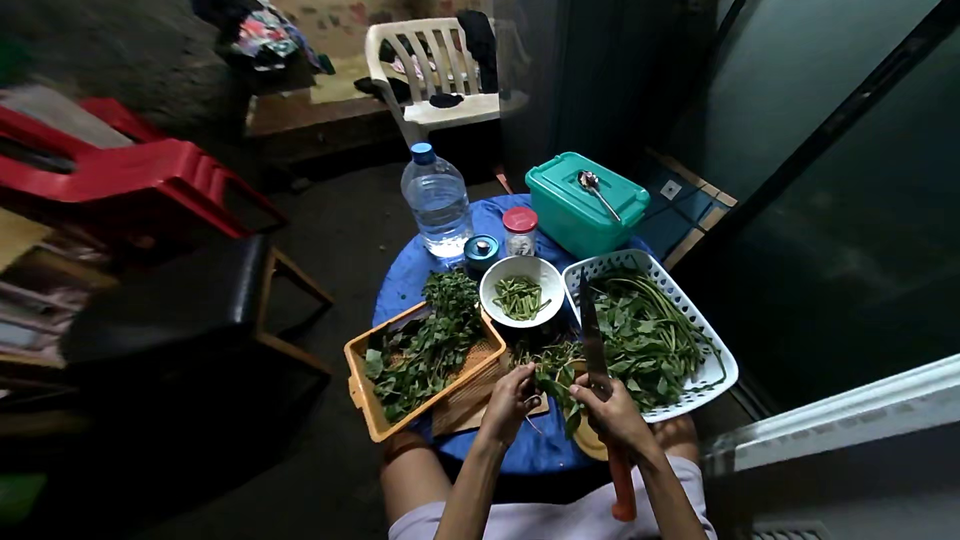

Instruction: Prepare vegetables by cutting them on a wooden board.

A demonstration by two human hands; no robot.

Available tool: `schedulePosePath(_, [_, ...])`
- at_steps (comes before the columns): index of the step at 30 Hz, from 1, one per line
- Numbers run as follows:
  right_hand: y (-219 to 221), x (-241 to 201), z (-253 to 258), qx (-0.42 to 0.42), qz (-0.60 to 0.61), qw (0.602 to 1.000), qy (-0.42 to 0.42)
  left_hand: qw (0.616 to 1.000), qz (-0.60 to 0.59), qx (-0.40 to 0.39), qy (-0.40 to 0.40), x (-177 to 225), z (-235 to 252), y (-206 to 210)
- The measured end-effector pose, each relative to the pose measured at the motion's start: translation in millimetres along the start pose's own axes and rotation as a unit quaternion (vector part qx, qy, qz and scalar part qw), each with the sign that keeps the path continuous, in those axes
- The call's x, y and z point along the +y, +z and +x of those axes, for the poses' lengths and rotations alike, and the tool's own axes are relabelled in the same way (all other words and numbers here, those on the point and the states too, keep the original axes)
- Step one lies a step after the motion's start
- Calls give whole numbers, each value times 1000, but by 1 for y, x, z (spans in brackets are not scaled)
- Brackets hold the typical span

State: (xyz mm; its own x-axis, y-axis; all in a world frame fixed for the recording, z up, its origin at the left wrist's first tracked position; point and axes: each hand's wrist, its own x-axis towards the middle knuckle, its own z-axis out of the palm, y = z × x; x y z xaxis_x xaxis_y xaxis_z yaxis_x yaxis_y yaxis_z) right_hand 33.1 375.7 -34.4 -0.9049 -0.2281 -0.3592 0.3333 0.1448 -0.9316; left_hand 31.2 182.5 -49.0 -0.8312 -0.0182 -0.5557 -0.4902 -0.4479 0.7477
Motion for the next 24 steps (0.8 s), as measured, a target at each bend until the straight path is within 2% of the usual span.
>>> schedulePosePath(5, [0,6,3,11,12,1000,2,998,29,-44,37,-4,-1,1])
schedulePosePath(13, [-2,10,2,-3,-49,999,1,989,114,-78,56,-1,-5,1])
schedulePosePath(18, [11,8,4,86,-156,983,-45,991,64,-94,64,-11,-6,7])
schedulePosePath(21, [18,9,9,135,-172,975,-46,994,37,-74,74,-20,-5,13])
schedulePosePath(24, [18,10,13,193,-192,961,-42,991,-11,-61,118,-30,-1,15])
